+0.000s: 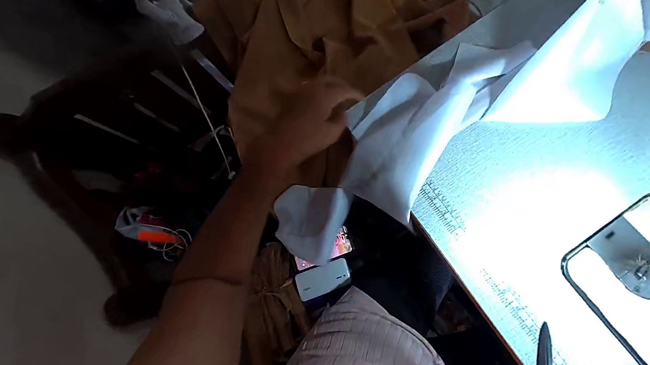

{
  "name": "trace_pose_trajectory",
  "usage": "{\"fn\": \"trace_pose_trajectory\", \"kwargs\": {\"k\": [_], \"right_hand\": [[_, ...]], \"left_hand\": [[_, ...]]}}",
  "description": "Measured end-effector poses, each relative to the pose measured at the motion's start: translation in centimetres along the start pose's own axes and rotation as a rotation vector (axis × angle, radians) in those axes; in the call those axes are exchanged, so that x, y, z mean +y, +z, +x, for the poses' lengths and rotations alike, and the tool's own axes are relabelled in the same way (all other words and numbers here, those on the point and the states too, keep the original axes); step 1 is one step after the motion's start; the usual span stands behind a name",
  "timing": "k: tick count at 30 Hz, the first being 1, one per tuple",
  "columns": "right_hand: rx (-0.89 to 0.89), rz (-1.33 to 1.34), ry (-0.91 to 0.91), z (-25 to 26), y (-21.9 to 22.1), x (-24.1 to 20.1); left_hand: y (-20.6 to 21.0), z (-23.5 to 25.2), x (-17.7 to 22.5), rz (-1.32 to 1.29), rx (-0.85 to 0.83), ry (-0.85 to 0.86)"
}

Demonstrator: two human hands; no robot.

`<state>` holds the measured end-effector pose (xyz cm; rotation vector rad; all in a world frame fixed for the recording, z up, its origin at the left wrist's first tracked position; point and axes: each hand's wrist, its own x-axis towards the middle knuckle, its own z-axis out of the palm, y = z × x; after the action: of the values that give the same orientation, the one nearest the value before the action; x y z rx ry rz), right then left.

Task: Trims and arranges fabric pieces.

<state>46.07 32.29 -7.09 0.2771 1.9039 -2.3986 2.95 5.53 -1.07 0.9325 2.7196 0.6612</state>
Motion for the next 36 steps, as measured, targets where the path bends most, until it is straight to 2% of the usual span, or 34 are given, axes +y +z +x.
{"fn": "trace_pose_trajectory", "kwargs": {"k": [2, 3, 5, 7, 9, 10, 12, 15, 17, 19, 21, 23, 26, 28, 31, 36], "right_hand": [[0.003, -0.015, -0.043, 1.4, 0.9, -0.2], [0.007, -0.016, -0.059, 1.9, 1.4, -0.2], [0.003, -0.045, -0.076, 2.3, 2.2, 0.1], [0.02, -0.084, -0.083, 1.8, 2.7, 0.7], [0.086, -0.052, -0.065, 0.2, 3.1, 1.3], [0.116, -0.055, -0.062, -0.5, 3.3, 1.4], [0.177, -0.03, -0.061, -1.9, 3.4, 1.8], [0.2, 0.004, -0.079, -3.3, 2.4, 2.7], [0.216, 0.028, -0.099, -3.4, 2.1, 2.4], [0.23, -0.005, -0.124, -2.6, 2.1, 1.4], [0.23, -0.092, -0.138, -1.1, 1.9, 0.3], [0.228, -0.237, -0.171, 1.1, 1.3, -0.4], [0.25, -0.403, -0.198, 4.1, 0.8, -1.4], [0.244, -0.497, -0.17, 5.4, 0.3, -2.3], [0.247, -0.609, -0.107, 6.9, -0.4, -2.9], [0.204, -0.673, -0.074, 8.7, -0.7, -3.8]], "left_hand": [[2.0, 3.6, 3.1, -0.1, 0.153, 0.137], [3.1, 5.6, 4.5, -0.169, 0.151, 0.144], [5.2, 9.1, 6.7, -0.183, 0.072, 0.07], [7.0, 11.2, 8.0, -0.025, 0.001, -0.002], [7.5, 12.1, 8.7, 0.097, -0.036, 0.007], [7.3, 12.2, 8.5, 0.091, -0.039, 0.031], [5.6, 11.8, 7.2, -0.089, -0.085, 0.06], [1.1, 8.9, 5.2, -0.505, 0.038, 0.113], [-1.8, 6.0, 4.7, -0.754, 0.154, 0.284], [-2.7, 3.0, 5.7, -0.856, 0.178, 0.464], [-0.6, 1.0, 7.2, -0.912, 0.064, 0.574], [3.9, 0.2, 8.7, -0.882, -0.035, 0.619], [10.6, -0.4, 10.8, -0.901, -0.071, 0.536], [13.3, -0.5, 11.5, -0.962, -0.118, 0.472], [15.1, -0.2, 11.8, -0.999, -0.187, 0.445], [15.5, -0.2, 12.0, -0.892, -0.146, 0.47]]}}
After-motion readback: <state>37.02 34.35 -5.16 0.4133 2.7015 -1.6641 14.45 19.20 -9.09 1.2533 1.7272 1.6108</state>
